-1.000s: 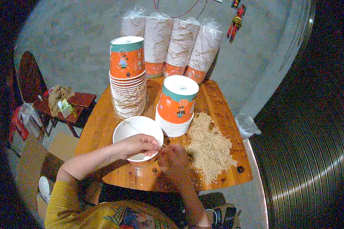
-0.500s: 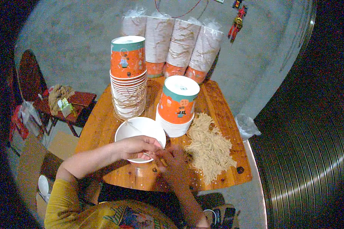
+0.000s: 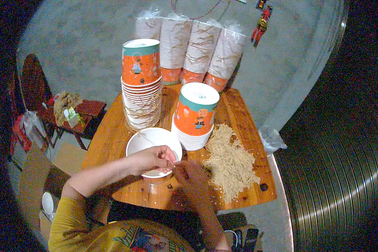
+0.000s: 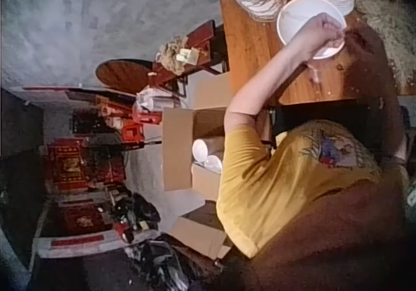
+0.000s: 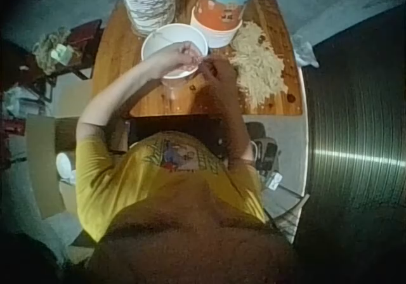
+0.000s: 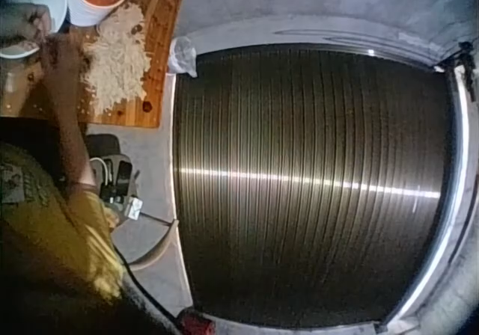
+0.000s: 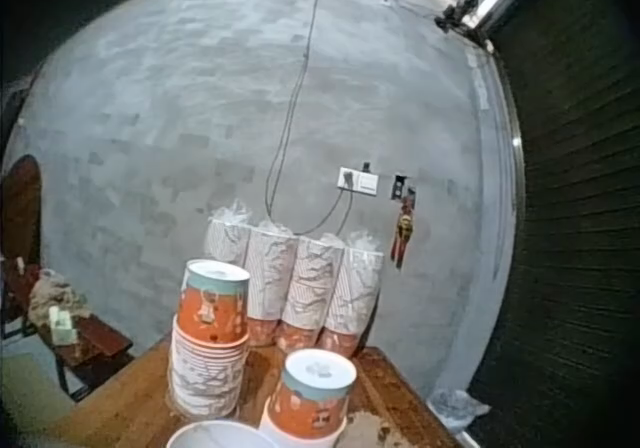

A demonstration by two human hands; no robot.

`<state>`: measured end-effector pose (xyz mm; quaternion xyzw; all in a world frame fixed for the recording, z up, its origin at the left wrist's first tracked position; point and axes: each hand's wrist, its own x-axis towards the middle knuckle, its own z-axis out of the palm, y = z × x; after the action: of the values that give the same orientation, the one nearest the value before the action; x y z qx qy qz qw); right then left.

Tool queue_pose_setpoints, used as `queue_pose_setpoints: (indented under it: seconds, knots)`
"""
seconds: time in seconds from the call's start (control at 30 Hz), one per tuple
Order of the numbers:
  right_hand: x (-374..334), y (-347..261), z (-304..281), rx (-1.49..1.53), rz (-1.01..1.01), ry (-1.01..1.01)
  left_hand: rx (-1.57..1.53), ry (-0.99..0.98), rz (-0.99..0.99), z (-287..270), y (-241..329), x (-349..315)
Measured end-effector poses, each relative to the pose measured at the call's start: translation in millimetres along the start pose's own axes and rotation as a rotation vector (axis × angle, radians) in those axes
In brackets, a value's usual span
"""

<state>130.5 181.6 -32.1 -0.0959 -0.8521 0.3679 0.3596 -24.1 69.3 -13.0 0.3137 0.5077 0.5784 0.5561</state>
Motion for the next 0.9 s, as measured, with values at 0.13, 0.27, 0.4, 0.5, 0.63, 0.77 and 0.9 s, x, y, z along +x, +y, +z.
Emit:
queue_pose_setpoints:
  seconds: [0.13,0.27,0.4,0.5,0.63,0.77,0.9]
  knots:
    - [4.8,-4.7,-3.4,-0.109,-0.002,-0.063,0.327,0.104,0.153,13.1,6.5,-8.9]
    - [6.6,-5.0,-4.6,-0.022,0.15,-0.148,0.328,0.085,0.188,12.9,8.0,-9.9]
    - [9.0,-3.2,-2.8,0.007,0.172,-0.157,0.255,0.066,0.097,5.0,11.1,-12.4]
    - [10.6,-8.0,-1.2,0.052,0.115,-0.067,0.358,-0.009,0.043,-5.7,10.0,-10.0]
    - [10.8,-6.6,-1.6,0.066,0.13,-0.09,0.38,0.008,-0.001,-5.7,11.0,-8.7]
    - [12.2,-3.1,-0.6,0.051,0.109,-0.109,0.517,0.02,0.087,-5.7,-0.2,-4.3]
    - [12.9,2.0,-0.1,0.054,0.079,-0.11,0.651,0.125,0.177,5.3,2.0,-9.4]
